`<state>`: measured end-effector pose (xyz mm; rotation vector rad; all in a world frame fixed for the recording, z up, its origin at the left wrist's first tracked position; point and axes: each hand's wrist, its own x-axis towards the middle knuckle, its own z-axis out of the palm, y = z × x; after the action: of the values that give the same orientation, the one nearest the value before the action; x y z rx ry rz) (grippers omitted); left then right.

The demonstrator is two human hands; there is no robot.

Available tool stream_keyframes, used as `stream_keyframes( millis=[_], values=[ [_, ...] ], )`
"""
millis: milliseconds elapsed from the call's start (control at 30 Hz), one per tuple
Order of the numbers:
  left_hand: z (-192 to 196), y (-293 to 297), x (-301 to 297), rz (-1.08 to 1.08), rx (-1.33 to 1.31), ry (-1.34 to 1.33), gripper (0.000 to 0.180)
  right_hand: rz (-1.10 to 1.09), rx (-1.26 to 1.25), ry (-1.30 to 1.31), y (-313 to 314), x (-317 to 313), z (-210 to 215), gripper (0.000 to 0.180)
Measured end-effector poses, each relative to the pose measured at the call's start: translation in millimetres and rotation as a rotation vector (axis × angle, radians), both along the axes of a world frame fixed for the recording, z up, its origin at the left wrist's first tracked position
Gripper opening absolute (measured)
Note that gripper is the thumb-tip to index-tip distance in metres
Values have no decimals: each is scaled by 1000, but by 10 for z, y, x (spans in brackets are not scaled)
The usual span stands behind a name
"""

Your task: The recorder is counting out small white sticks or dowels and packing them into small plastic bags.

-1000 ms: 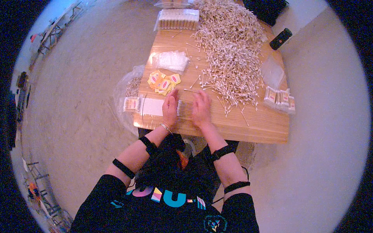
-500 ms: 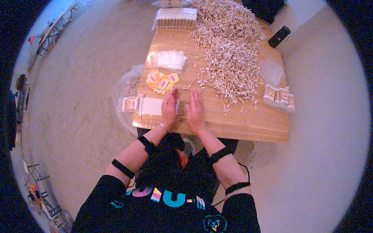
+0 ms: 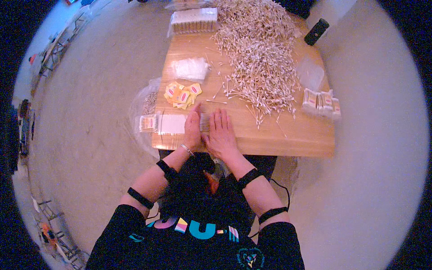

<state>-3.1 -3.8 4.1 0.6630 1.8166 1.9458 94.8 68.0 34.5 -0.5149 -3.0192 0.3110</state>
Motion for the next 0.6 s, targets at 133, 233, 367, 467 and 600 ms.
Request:
stream_keyframes(
  millis=[133, 233, 367, 467, 600],
  values=[
    [-51, 15, -3, 41, 68, -90, 55, 8, -30, 0, 1, 2, 2, 76],
    [-70, 14, -19, 27, 107, -159, 57, 35, -31, 16, 8, 18, 7, 78],
    [-78, -1, -30, 1, 134, -179, 59, 26, -29, 7, -12, 8, -1, 80],
    [-52, -27, -41, -55, 117, -224, 51, 31, -13, 11, -18, 16, -17, 81],
    [-9, -13, -33, -10, 97, -185, 57, 42, -16, -17, -20, 18, 7, 84]
  ],
)
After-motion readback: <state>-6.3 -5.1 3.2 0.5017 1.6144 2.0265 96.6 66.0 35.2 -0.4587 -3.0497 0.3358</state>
